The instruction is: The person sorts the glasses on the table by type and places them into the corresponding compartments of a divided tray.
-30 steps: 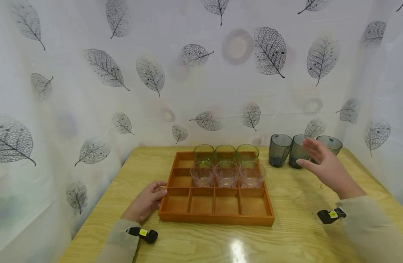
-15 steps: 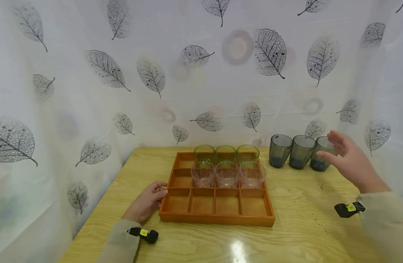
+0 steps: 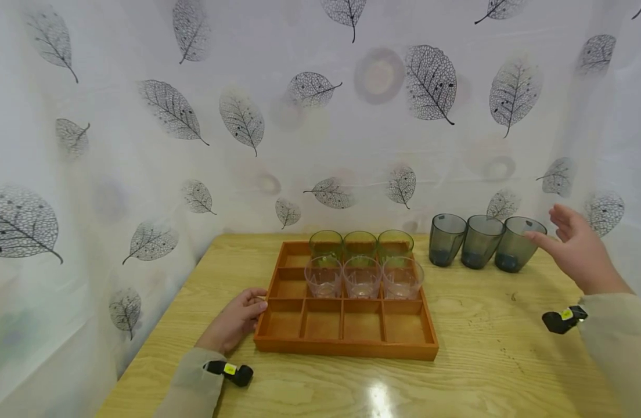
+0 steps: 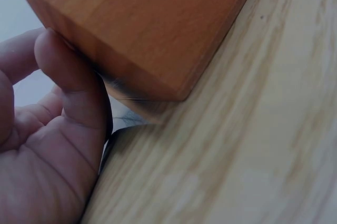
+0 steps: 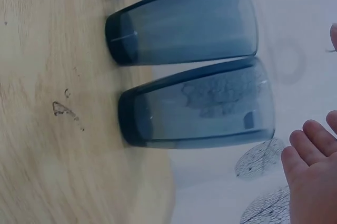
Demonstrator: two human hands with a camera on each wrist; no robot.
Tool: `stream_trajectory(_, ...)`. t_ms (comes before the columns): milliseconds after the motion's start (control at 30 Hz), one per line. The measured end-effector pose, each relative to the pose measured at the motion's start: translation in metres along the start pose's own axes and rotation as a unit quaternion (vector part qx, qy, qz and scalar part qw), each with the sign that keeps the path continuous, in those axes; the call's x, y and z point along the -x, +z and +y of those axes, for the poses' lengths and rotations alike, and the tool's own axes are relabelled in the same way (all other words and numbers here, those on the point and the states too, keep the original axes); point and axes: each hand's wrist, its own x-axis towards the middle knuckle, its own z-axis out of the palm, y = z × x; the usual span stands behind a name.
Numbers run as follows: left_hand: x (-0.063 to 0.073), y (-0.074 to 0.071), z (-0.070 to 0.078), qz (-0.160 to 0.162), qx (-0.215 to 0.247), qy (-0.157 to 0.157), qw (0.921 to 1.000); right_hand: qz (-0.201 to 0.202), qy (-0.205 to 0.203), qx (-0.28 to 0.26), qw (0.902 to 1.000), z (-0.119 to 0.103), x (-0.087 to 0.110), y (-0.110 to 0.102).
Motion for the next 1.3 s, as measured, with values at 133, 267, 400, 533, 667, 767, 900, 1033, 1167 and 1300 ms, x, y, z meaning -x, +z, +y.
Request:
stream_trajectory(133,0.0,0.0,0.0,0.0,0.002,0.0,1.0,-0.013,0.012,-0.026,0.9995,0.015,-0.007,0.001)
stream_trajectory(267,0.0,0.001,0.001,-0.001,0.001,0.003,1.0,-0.025,0.027,-0.05,0.9981,0.03,-0.012,0.006)
stream_trajectory(400,0.0,0.001,0.001,0.0,0.0,0.005,1.0,-0.025,0.032,-0.067,0.9969,0.04,-0.017,0.014)
stream_trajectory(533,0.0,0.001,0.0,0.003,0.0,0.002,1.0,-0.024,0.031,-0.077,0.9963,0.048,-0.02,0.024)
stream_trajectory(667,-0.001,-0.001,-0.001,0.003,-0.002,-0.002,1.0,-0.018,0.046,-0.069,0.9964,0.051,-0.02,0.032)
stream_trajectory(767,-0.002,-0.002,-0.001,0.001,-0.003,-0.002,1.0,-0.003,0.06,-0.037,0.9975,0.054,-0.019,0.037)
stream_trajectory(900,-0.002,-0.002,-0.001,0.001,-0.004,-0.001,1.0,0.009,0.071,-0.019,0.9973,0.057,-0.017,0.043)
stream_trajectory(1033,-0.002,-0.001,-0.001,0.003,-0.004,0.0,1.0,0.011,0.077,-0.02,0.9968,0.058,-0.017,0.046)
stream_trajectory(1167,-0.002,0.0,-0.001,0.006,-0.002,-0.002,1.0,0.018,0.079,-0.012,0.9967,0.059,-0.018,0.048)
stream_trajectory(1300,-0.002,-0.001,-0.002,0.008,-0.003,-0.003,1.0,0.016,0.081,-0.019,0.9964,0.061,-0.018,0.049)
